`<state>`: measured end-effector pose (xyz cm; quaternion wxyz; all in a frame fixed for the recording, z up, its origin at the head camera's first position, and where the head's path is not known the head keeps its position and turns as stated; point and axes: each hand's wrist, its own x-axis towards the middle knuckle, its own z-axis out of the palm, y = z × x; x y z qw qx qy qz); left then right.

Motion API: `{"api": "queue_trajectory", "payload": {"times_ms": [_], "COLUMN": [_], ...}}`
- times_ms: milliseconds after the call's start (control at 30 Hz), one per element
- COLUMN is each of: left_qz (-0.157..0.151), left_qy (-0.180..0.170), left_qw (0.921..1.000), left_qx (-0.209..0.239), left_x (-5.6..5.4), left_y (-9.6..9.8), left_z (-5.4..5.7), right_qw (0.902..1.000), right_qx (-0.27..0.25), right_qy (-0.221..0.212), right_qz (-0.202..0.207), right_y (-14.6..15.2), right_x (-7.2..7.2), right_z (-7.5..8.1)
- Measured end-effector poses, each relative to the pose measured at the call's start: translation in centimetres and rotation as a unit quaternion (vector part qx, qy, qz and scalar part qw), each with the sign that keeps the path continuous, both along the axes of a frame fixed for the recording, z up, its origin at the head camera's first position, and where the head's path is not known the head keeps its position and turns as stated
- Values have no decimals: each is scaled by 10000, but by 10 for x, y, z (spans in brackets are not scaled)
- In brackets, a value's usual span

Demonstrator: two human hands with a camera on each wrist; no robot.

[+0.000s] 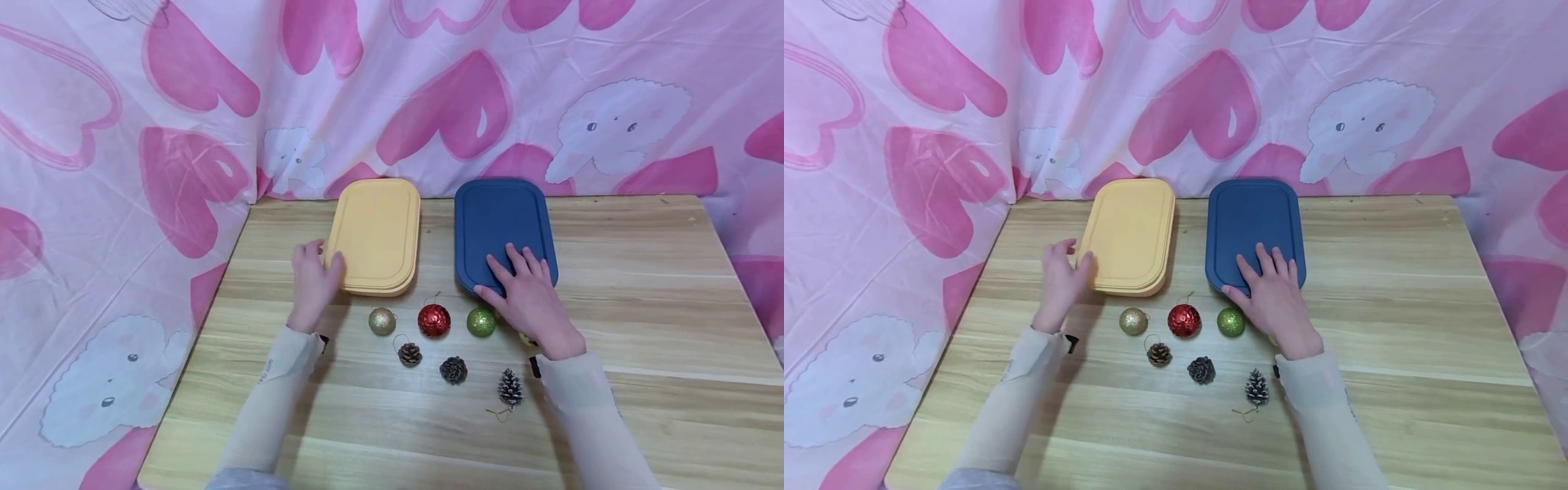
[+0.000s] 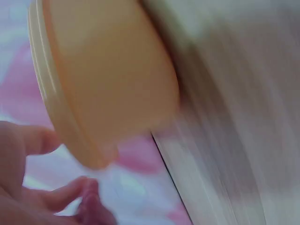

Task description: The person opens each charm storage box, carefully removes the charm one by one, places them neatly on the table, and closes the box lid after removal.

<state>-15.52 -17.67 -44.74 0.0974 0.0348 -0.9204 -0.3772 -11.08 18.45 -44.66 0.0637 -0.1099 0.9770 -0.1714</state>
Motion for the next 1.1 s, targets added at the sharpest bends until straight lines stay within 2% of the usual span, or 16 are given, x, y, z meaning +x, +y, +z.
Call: {"api": "queue_trajectory", "payload": {"times_ms": [67, 133, 167, 233, 300, 367, 567, 700, 800, 867, 967, 1100], "left_qz": [258, 291, 258, 159, 62, 23, 148, 94, 51, 65, 149, 155], "left_qy": [-826, -1598, -1882, -2222, -2239, -2117, -1834, -1712, -1698, -1782, -1965, -2026], "left_qw": [9958, 9854, 9798, 9717, 9710, 9736, 9769, 9790, 9760, 9685, 9488, 9235], "left_qx": [289, 515, 624, 789, 837, 859, 1082, 1102, 1361, 1740, 2470, 3254], "left_x": [-5, -8, -9, -11, -12, -13, -11, -8, -6, -6, -7, -8], "left_y": [-13, -24, -28, -33, -35, -35, -33, -32, -30, -30, -30, -34], "left_z": [3, 5, 6, 6, 7, 7, 10, 12, 15, 17, 17, 14], "right_qw": [10000, 10000, 10000, 10000, 10000, 10000, 10000, 9999, 9998, 9998, 9998, 9998], "right_qx": [7, 16, 11, -3, -14, -23, -31, -64, -90, -99, -99, -105], "right_qy": [11, 24, 25, 39, 49, 44, 55, 119, 172, 188, 162, 151], "right_qz": [-3, -1, -3, 1, 3, -3, 4, -9, -17, -23, -39, -40], "right_y": [0, 0, 0, 0, 0, 0, -1, -1, -1, -1, -1, -1], "right_x": [0, 0, 0, -1, 0, 0, 0, 0, 1, 1, 1, 1], "right_z": [0, 0, 0, -1, -1, -1, -1, 0, -1, -1, 0, 0]}}
